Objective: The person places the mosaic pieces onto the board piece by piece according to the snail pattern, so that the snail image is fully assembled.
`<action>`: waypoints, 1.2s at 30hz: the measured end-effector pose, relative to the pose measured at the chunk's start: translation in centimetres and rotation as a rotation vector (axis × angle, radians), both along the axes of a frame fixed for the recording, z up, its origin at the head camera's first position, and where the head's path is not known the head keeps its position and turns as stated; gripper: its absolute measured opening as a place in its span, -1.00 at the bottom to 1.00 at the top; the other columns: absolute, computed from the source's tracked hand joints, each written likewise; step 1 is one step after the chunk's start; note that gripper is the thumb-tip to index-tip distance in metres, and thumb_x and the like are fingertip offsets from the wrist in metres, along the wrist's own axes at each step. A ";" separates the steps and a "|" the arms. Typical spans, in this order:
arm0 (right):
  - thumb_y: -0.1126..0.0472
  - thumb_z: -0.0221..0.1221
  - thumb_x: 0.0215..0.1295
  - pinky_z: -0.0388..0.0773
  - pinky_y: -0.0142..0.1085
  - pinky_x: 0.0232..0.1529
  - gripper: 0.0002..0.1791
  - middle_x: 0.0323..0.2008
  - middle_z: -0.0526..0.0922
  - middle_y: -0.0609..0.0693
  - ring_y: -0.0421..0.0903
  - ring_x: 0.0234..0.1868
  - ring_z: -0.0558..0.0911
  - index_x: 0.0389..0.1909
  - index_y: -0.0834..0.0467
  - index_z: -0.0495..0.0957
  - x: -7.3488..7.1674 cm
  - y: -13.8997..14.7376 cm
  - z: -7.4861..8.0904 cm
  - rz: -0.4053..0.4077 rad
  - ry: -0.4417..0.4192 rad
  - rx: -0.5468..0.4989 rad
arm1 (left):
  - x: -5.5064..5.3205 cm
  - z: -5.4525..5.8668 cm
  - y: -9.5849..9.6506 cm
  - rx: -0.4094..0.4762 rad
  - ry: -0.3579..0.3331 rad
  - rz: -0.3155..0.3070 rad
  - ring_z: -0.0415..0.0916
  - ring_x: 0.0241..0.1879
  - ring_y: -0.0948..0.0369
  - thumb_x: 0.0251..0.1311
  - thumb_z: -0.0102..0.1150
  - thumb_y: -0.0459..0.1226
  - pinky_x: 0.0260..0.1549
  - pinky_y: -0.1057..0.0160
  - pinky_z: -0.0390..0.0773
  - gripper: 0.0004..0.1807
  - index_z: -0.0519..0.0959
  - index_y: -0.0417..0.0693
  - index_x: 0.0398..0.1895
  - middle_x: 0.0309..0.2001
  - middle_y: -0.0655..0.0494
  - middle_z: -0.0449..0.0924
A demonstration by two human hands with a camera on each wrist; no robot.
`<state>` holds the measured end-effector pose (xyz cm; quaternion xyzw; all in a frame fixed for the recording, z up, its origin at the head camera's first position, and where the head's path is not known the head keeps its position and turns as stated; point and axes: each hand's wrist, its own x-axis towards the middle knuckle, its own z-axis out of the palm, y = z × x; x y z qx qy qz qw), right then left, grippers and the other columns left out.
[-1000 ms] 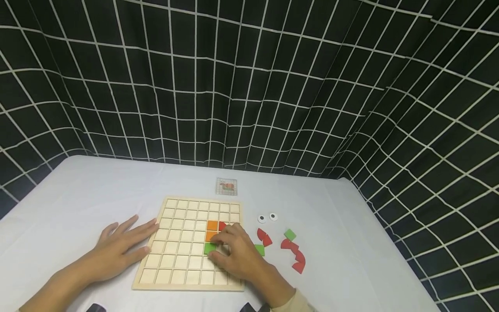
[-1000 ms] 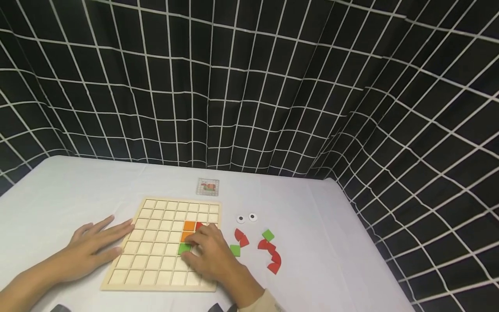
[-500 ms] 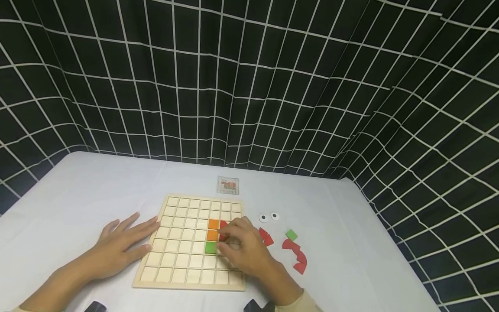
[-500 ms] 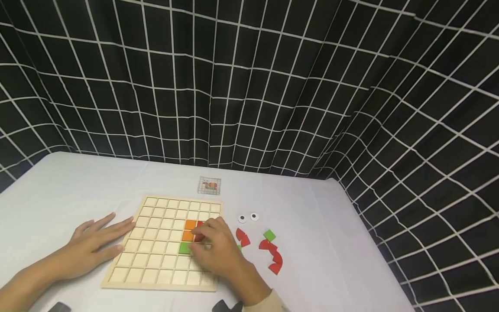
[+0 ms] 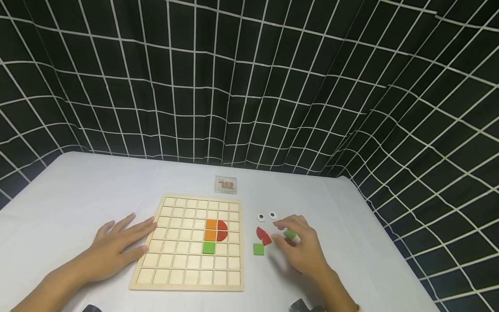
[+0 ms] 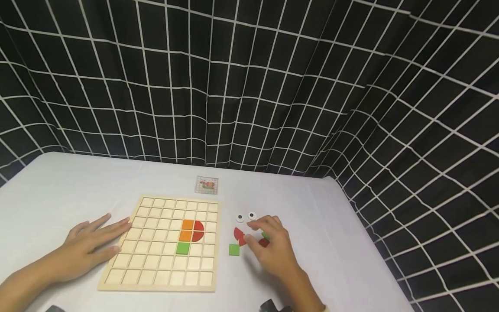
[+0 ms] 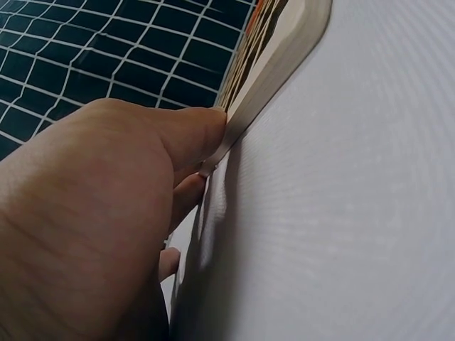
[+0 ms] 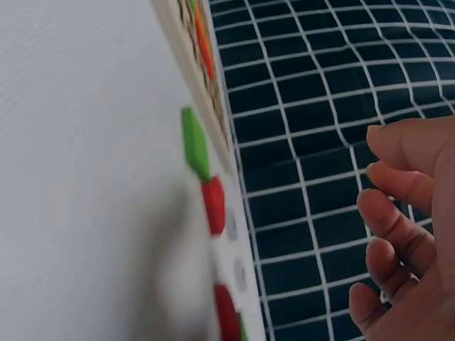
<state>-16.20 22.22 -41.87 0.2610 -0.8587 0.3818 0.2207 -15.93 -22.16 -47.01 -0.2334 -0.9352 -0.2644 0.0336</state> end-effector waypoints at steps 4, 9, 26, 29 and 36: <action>0.49 0.40 -0.04 0.62 -0.19 -0.24 -0.61 -0.27 0.63 -0.10 -0.13 -0.17 0.48 -0.17 0.09 0.68 0.2 0.4 -0.9 -0.009 -0.025 0.000 | 0.0 0.1 -0.1 0.009 -0.011 0.002 -0.11 0.42 -0.18 0.35 0.07 0.00 0.25 -0.28 -0.47 -0.45 0.36 0.13 0.39 0.40 0.08 0.25; 0.43 0.42 -0.05 0.44 -0.30 -0.34 -0.68 -0.23 0.62 -0.16 -0.15 -0.19 0.43 -0.21 0.15 0.68 -0.4 0.1 -2.0 -0.038 -0.010 0.105 | -0.1 0.1 0.0 0.012 -0.010 0.000 -0.11 0.41 -0.19 0.36 0.06 0.00 0.26 -0.27 -0.46 -0.44 0.36 0.12 0.39 0.40 0.07 0.25; 0.29 0.41 0.02 0.32 -0.12 -0.01 -0.57 -0.05 0.64 -0.22 -0.20 0.00 0.38 -0.02 0.02 0.66 -0.4 -0.4 -3.4 -0.164 -0.205 0.264 | 0.0 0.0 -0.3 0.007 -0.011 0.004 -0.10 0.41 -0.20 0.35 0.08 -0.01 0.25 -0.28 -0.46 -0.44 0.35 0.12 0.39 0.40 0.07 0.25; 0.29 0.40 0.04 0.34 -0.15 -0.05 -0.56 -0.05 0.63 -0.26 -0.22 0.00 0.38 0.00 -0.03 0.65 -0.4 -0.6 -3.5 -0.182 -0.244 0.288 | 0.0 0.0 -0.3 0.002 -0.014 0.002 -0.10 0.41 -0.19 0.36 0.07 -0.01 0.26 -0.26 -0.46 -0.44 0.35 0.11 0.39 0.40 0.08 0.24; 0.28 0.43 0.01 0.35 -0.19 -0.13 -0.59 -0.14 0.63 -0.31 -0.24 -0.08 0.39 -0.07 -0.06 0.68 -0.5 -0.7 -3.4 -0.200 -0.244 0.303 | -0.1 0.0 -0.3 0.001 -0.004 0.008 -0.09 0.41 -0.20 0.36 0.06 -0.01 0.25 -0.29 -0.45 -0.44 0.35 0.11 0.40 0.40 0.07 0.24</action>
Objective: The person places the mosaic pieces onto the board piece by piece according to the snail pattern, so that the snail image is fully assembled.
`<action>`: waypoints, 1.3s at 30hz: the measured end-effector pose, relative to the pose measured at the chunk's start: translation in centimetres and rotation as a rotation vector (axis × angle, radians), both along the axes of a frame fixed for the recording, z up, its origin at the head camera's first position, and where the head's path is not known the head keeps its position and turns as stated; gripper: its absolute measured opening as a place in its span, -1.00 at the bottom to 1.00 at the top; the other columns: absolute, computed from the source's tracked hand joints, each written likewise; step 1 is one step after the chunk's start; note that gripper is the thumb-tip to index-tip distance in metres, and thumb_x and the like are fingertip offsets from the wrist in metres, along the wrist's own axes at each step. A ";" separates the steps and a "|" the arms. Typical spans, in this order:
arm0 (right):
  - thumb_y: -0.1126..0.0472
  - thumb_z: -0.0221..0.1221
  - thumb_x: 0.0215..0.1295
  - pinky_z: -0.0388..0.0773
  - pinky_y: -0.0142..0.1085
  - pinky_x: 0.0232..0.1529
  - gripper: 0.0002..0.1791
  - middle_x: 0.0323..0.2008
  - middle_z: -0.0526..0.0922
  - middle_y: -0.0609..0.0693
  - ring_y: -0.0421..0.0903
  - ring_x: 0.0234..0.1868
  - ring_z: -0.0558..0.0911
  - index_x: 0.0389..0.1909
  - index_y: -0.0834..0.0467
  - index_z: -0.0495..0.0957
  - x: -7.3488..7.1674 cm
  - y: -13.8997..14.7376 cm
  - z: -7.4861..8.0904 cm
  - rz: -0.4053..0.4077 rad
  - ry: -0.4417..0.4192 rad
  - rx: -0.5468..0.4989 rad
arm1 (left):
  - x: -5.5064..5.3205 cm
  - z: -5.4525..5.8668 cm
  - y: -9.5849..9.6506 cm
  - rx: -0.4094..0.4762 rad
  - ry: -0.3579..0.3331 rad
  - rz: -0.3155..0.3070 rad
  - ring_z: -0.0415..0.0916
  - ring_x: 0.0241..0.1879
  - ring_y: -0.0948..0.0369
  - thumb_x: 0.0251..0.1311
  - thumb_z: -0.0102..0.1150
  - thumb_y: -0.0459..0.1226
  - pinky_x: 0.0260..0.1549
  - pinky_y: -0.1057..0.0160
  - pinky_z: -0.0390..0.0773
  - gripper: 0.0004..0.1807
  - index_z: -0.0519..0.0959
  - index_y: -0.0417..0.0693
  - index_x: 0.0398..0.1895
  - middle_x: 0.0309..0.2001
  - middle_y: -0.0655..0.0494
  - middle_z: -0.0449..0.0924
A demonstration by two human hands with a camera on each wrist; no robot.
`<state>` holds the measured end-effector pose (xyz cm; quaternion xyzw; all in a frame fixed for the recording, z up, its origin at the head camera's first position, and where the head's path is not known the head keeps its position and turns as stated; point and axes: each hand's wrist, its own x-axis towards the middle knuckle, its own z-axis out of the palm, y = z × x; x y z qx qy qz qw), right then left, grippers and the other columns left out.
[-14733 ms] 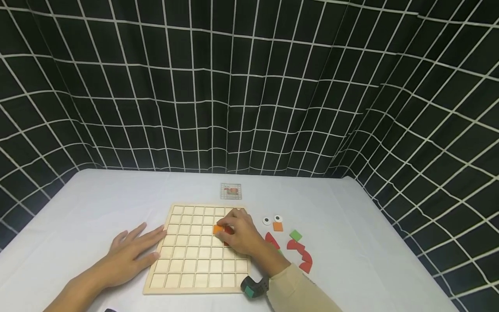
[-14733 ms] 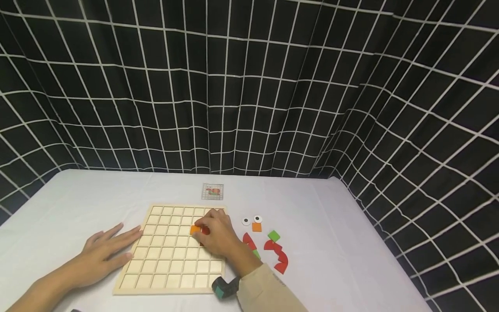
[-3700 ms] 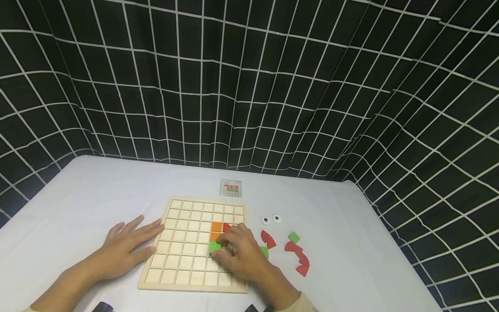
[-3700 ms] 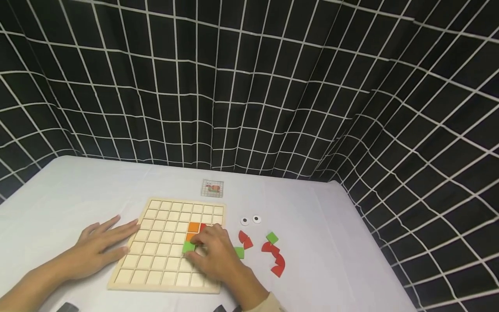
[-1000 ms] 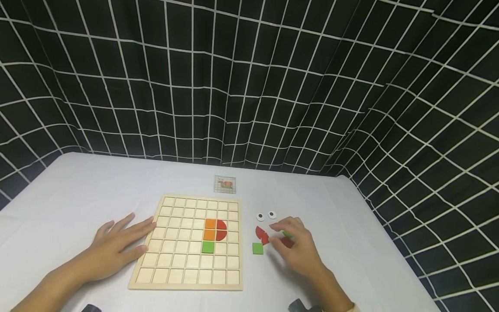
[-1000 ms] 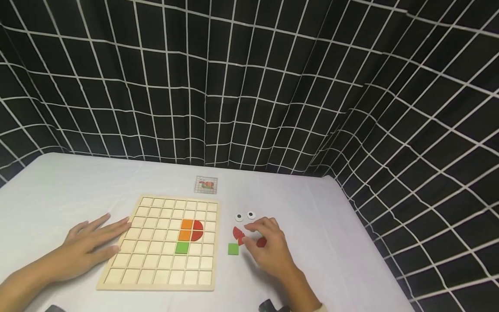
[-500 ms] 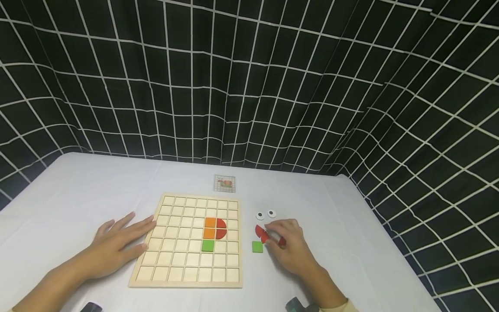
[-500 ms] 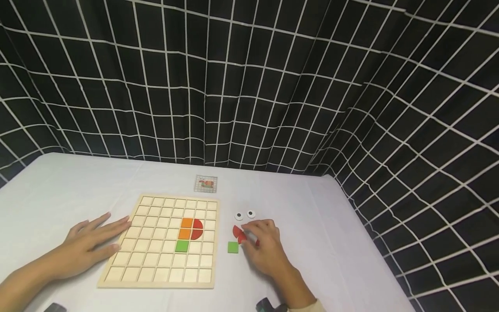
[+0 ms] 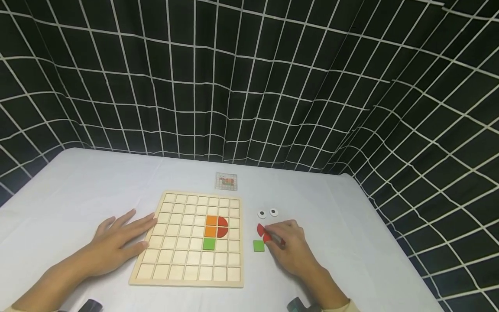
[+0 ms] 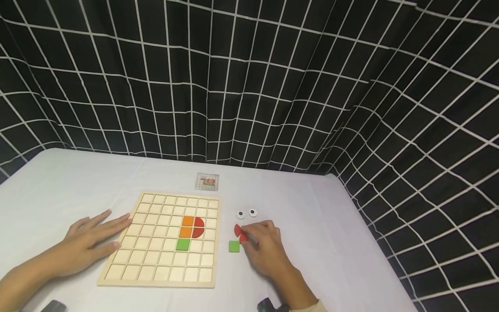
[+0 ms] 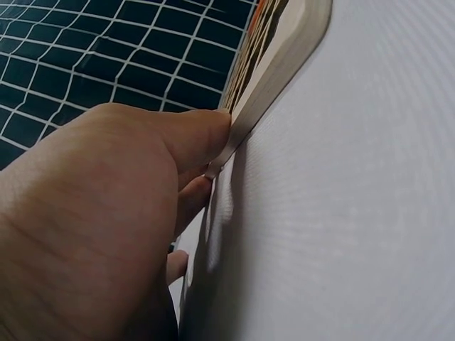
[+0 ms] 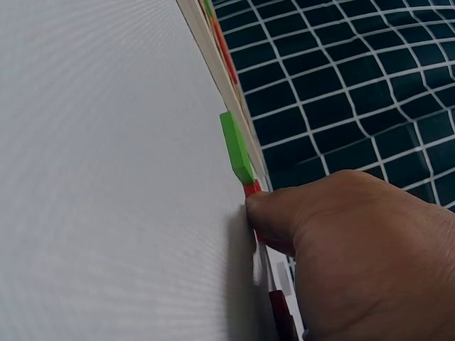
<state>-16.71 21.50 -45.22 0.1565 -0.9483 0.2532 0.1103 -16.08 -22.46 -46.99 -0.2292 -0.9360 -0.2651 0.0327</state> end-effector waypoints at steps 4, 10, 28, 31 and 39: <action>0.26 0.47 -0.04 0.32 -0.21 -0.17 -0.65 -0.25 0.62 -0.32 -0.25 -0.19 0.36 -0.17 -0.03 0.70 -0.1 0.2 0.0 0.027 0.076 0.024 | 0.0 0.1 0.1 0.005 -0.005 0.004 -0.08 0.40 -0.21 0.35 0.08 -0.01 0.25 -0.30 -0.43 -0.44 0.37 0.11 0.38 0.39 0.06 0.25; 0.15 0.50 -0.07 0.28 -0.26 -0.27 -0.68 -0.45 0.47 -0.36 -0.27 -0.33 0.29 -0.23 0.02 0.72 -0.1 0.5 -0.3 0.030 0.124 0.055 | -0.1 0.1 0.1 0.010 -0.001 0.004 -0.09 0.40 -0.21 0.35 0.09 -0.02 0.25 -0.31 -0.43 -0.45 0.37 0.10 0.38 0.39 0.06 0.26; 0.23 0.41 0.01 0.28 -0.27 -0.28 -0.73 -0.53 0.40 -0.49 -0.32 -0.41 0.35 -0.21 -0.03 0.71 0.2 0.5 -0.1 0.063 0.051 0.038 | 0.0 0.3 0.2 -0.005 0.000 0.002 -0.07 0.40 -0.21 0.36 0.07 -0.02 0.25 -0.31 -0.42 -0.46 0.38 0.10 0.37 0.39 0.05 0.26; 0.25 0.41 0.00 0.29 -0.29 -0.29 -0.73 -0.55 0.38 -0.47 -0.32 -0.43 0.35 -0.21 -0.02 0.71 0.2 0.5 -0.1 0.082 0.049 0.020 | 0.0 0.3 0.2 0.000 0.000 0.000 -0.08 0.40 -0.21 0.36 0.06 -0.02 0.25 -0.30 -0.43 -0.46 0.38 0.09 0.37 0.39 0.05 0.26; 0.21 0.39 0.05 0.26 -0.30 -0.32 -0.73 -0.54 0.37 -0.46 -0.30 -0.41 0.33 -0.17 0.00 0.71 0.3 0.3 0.1 0.091 0.049 0.054 | 0.1 0.3 0.2 0.017 0.005 -0.005 -0.10 0.41 -0.19 0.38 0.03 0.01 0.26 -0.26 -0.46 -0.45 0.37 0.08 0.38 0.39 0.06 0.26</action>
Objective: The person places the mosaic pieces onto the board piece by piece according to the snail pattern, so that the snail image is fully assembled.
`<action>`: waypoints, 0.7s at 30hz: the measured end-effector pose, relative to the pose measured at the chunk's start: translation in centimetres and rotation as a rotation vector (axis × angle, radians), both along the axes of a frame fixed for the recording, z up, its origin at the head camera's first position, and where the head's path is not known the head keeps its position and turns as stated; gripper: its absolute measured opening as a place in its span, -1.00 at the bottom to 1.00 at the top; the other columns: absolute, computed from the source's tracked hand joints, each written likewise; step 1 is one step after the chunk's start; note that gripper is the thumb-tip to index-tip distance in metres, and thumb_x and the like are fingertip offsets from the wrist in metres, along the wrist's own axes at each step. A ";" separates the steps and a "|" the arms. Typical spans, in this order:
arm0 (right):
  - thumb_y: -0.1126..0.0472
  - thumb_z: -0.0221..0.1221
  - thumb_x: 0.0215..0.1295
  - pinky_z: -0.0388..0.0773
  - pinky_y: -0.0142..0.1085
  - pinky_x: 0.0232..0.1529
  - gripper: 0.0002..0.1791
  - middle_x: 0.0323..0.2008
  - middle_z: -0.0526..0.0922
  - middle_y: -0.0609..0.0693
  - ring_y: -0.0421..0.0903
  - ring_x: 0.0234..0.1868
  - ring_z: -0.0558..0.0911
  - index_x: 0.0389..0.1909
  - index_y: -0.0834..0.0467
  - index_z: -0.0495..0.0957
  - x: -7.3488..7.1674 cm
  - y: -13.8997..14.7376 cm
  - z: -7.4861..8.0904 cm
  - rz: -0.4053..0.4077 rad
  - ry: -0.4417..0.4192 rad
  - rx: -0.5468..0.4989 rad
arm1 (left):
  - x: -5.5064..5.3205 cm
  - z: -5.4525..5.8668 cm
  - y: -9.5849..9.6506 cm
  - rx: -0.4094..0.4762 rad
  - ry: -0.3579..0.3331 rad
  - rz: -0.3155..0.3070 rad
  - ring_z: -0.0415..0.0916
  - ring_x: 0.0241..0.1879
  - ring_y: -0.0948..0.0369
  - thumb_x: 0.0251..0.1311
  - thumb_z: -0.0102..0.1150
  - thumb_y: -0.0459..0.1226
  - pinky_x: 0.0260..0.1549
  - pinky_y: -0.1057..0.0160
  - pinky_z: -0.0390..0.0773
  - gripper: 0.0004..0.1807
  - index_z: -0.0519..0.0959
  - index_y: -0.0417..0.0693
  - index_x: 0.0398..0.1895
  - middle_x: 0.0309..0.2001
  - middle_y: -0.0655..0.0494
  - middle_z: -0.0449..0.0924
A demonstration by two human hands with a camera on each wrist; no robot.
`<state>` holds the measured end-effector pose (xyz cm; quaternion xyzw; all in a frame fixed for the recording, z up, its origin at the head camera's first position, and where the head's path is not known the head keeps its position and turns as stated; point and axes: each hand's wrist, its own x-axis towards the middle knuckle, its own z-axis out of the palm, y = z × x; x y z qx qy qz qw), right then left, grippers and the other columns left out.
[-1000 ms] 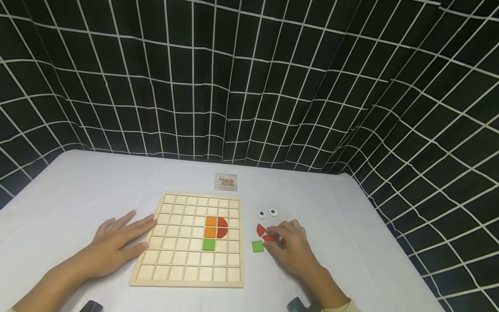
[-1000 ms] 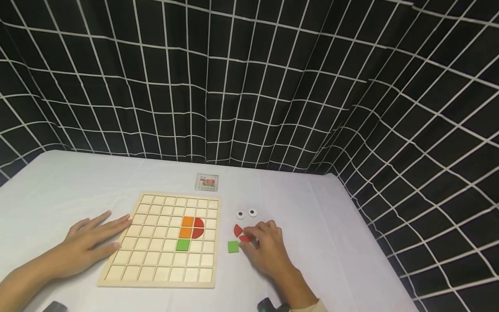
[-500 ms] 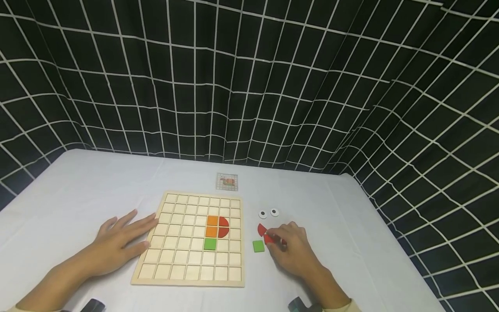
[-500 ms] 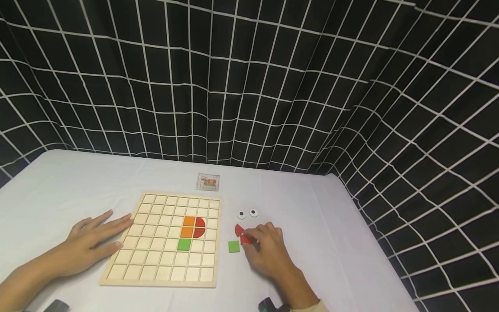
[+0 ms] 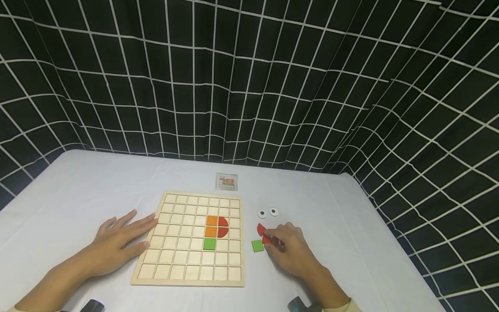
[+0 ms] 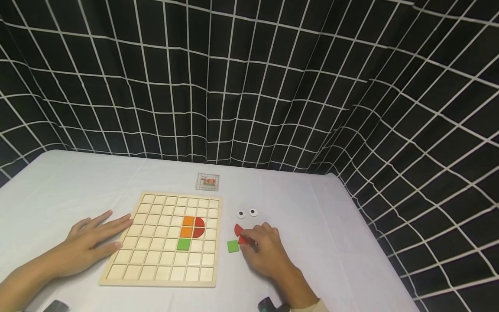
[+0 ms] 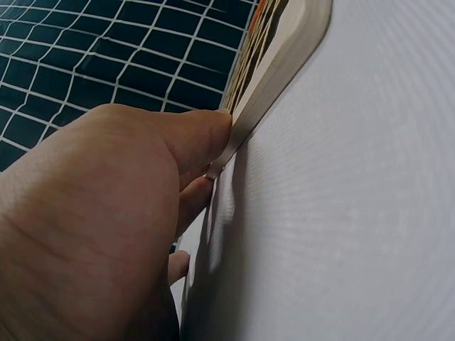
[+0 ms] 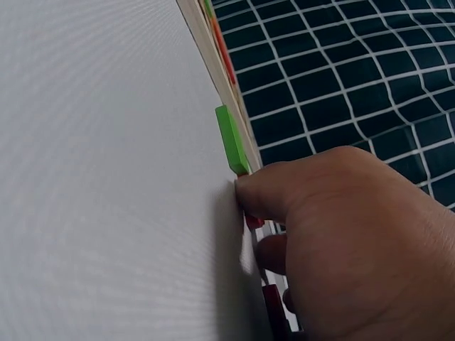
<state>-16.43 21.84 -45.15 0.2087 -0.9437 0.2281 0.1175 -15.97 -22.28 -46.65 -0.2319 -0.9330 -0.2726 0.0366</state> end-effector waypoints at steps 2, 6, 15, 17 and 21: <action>0.17 0.38 0.05 0.24 -0.30 -0.32 -0.73 -0.53 0.36 -0.45 -0.31 -0.39 0.31 -0.16 -0.02 0.71 0.0 0.0 0.0 -0.019 0.004 0.028 | 0.0 0.1 0.0 0.003 0.000 0.002 -0.10 0.41 -0.19 0.38 0.03 0.01 0.26 -0.26 -0.45 -0.45 0.38 0.08 0.37 0.39 0.06 0.26; 0.14 0.39 0.04 0.24 -0.30 -0.30 -0.78 -0.52 0.35 -0.44 -0.31 -0.38 0.30 -0.23 -0.05 0.71 0.0 0.1 0.0 -0.047 0.005 0.048 | 0.0 0.0 0.1 0.000 -0.011 -0.001 -0.11 0.41 -0.21 0.38 0.02 0.02 0.26 -0.28 -0.45 -0.45 0.37 0.07 0.38 0.40 0.05 0.25; 0.12 0.40 0.01 0.24 -0.28 -0.28 -0.70 -0.48 0.39 -0.42 -0.32 -0.36 0.30 -0.17 -0.07 0.70 -0.1 0.1 -0.1 -0.033 -0.011 0.031 | -0.1 0.1 0.1 -0.002 0.006 -0.001 -0.08 0.40 -0.21 0.37 0.05 -0.01 0.25 -0.30 -0.42 -0.46 0.38 0.06 0.37 0.39 0.05 0.27; 0.13 0.40 0.01 0.24 -0.28 -0.28 -0.69 -0.46 0.40 -0.39 -0.31 -0.35 0.30 -0.14 -0.08 0.70 0.0 0.1 0.0 -0.018 -0.013 0.027 | -0.1 0.0 0.1 -0.004 0.009 -0.002 -0.08 0.40 -0.22 0.37 0.05 -0.01 0.25 -0.31 -0.41 -0.45 0.38 0.06 0.37 0.39 0.05 0.26; 0.14 0.39 0.03 0.24 -0.28 -0.27 -0.69 -0.44 0.40 -0.37 -0.31 -0.33 0.29 -0.14 -0.11 0.72 0.0 0.0 0.0 -0.005 -0.019 0.023 | -0.1 0.0 0.1 -0.009 0.001 0.001 -0.08 0.40 -0.21 0.36 0.06 0.00 0.25 -0.30 -0.41 -0.45 0.37 0.08 0.38 0.39 0.05 0.26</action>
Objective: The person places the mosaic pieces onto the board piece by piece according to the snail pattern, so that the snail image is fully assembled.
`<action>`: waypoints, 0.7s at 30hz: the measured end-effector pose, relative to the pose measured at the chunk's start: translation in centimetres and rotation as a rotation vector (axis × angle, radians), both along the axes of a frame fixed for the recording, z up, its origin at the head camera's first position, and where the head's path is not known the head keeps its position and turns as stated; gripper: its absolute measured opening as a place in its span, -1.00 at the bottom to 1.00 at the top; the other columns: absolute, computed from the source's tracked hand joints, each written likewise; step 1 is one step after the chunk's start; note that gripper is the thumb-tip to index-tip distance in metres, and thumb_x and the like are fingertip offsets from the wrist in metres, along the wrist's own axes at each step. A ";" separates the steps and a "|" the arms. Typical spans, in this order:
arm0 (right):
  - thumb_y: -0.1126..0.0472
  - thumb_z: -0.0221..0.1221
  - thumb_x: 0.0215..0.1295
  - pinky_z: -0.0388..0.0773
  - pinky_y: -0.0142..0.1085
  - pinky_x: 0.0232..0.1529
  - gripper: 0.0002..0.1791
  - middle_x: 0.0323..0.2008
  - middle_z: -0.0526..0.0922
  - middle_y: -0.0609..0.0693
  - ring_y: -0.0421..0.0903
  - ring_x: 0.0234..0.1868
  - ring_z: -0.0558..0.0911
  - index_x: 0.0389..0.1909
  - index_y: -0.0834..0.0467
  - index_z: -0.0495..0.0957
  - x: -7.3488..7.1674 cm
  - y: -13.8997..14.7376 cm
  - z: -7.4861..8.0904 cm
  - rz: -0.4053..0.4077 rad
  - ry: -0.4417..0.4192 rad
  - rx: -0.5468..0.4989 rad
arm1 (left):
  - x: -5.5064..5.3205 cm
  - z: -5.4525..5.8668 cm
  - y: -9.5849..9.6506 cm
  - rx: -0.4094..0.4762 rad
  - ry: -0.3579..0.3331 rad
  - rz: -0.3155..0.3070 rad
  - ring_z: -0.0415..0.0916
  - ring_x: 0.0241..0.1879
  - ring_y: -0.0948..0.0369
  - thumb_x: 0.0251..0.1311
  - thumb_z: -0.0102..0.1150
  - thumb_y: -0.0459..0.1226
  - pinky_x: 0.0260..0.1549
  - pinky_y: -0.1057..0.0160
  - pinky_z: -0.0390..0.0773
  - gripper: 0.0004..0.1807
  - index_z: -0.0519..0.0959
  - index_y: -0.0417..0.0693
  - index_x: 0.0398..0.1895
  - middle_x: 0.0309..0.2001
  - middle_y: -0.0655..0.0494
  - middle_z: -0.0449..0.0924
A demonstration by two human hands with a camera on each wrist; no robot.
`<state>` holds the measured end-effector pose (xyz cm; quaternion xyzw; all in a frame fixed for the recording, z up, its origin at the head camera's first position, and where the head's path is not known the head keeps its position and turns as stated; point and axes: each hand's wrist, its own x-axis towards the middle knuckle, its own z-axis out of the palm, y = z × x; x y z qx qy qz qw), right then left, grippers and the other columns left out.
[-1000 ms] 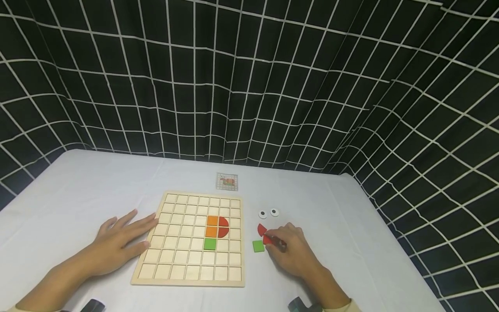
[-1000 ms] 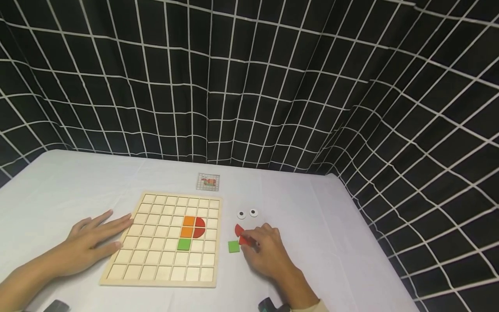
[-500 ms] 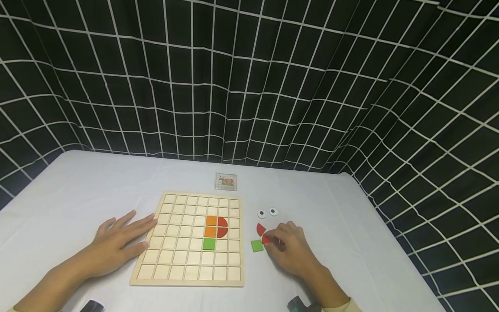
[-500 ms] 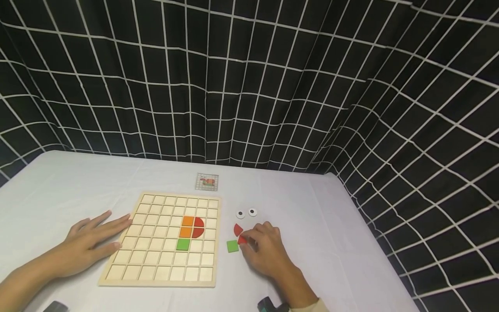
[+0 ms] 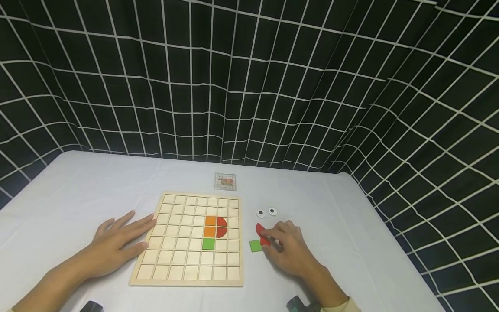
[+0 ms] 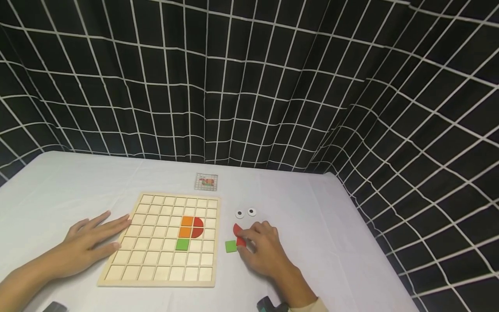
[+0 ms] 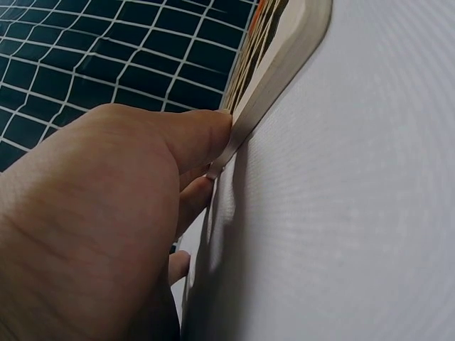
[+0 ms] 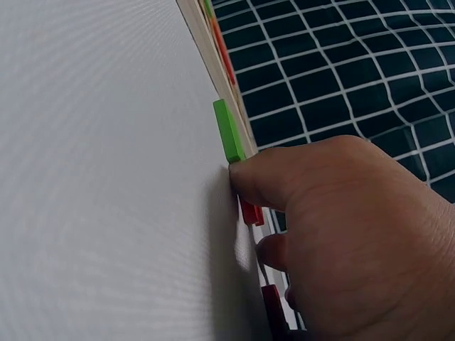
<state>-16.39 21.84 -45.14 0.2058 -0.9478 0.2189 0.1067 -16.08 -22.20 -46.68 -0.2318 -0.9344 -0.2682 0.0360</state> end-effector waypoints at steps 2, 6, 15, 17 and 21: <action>0.14 0.39 0.03 0.24 -0.28 -0.27 -0.70 -0.43 0.40 -0.37 -0.31 -0.32 0.29 -0.15 -0.11 0.72 0.0 -0.1 0.1 -0.001 -0.005 -0.002 | 0.0 0.0 0.0 0.000 -0.005 0.003 -0.09 0.40 -0.21 0.36 0.06 0.01 0.25 -0.30 -0.41 -0.44 0.37 0.08 0.38 0.39 0.06 0.26; 0.15 0.40 0.02 0.26 -0.28 -0.26 -0.72 -0.42 0.42 -0.37 -0.31 -0.31 0.30 -0.19 -0.12 0.71 0.0 -0.1 0.1 -0.011 -0.009 0.003 | 0.0 0.0 0.0 0.004 -0.001 0.000 -0.09 0.40 -0.21 0.36 0.06 0.00 0.25 -0.31 -0.40 -0.44 0.37 0.08 0.38 0.39 0.06 0.26; 0.14 0.41 -0.01 0.29 -0.25 -0.23 -0.77 -0.41 0.39 -0.41 -0.32 -0.32 0.30 -0.28 -0.13 0.66 0.0 0.0 0.0 -0.010 -0.009 0.012 | 0.1 -0.1 0.1 0.006 0.003 0.000 -0.08 0.40 -0.21 0.37 0.05 0.01 0.25 -0.30 -0.40 -0.44 0.37 0.07 0.38 0.39 0.06 0.27; 0.15 0.40 -0.01 0.29 -0.25 -0.21 -0.76 -0.41 0.39 -0.39 -0.30 -0.31 0.30 -0.26 -0.12 0.68 0.0 0.0 0.0 -0.003 -0.008 0.013 | 0.1 -0.1 0.1 0.004 -0.002 -0.001 -0.09 0.40 -0.21 0.37 0.04 0.01 0.25 -0.29 -0.41 -0.44 0.37 0.06 0.38 0.39 0.05 0.26; 0.12 0.41 0.02 0.29 -0.25 -0.22 -0.77 -0.41 0.39 -0.37 -0.29 -0.29 0.30 -0.24 -0.11 0.71 0.0 0.0 0.0 0.000 -0.017 0.015 | 0.2 0.0 0.1 0.001 -0.012 0.003 -0.09 0.41 -0.20 0.37 0.03 0.02 0.26 -0.28 -0.42 -0.44 0.37 0.07 0.38 0.39 0.05 0.26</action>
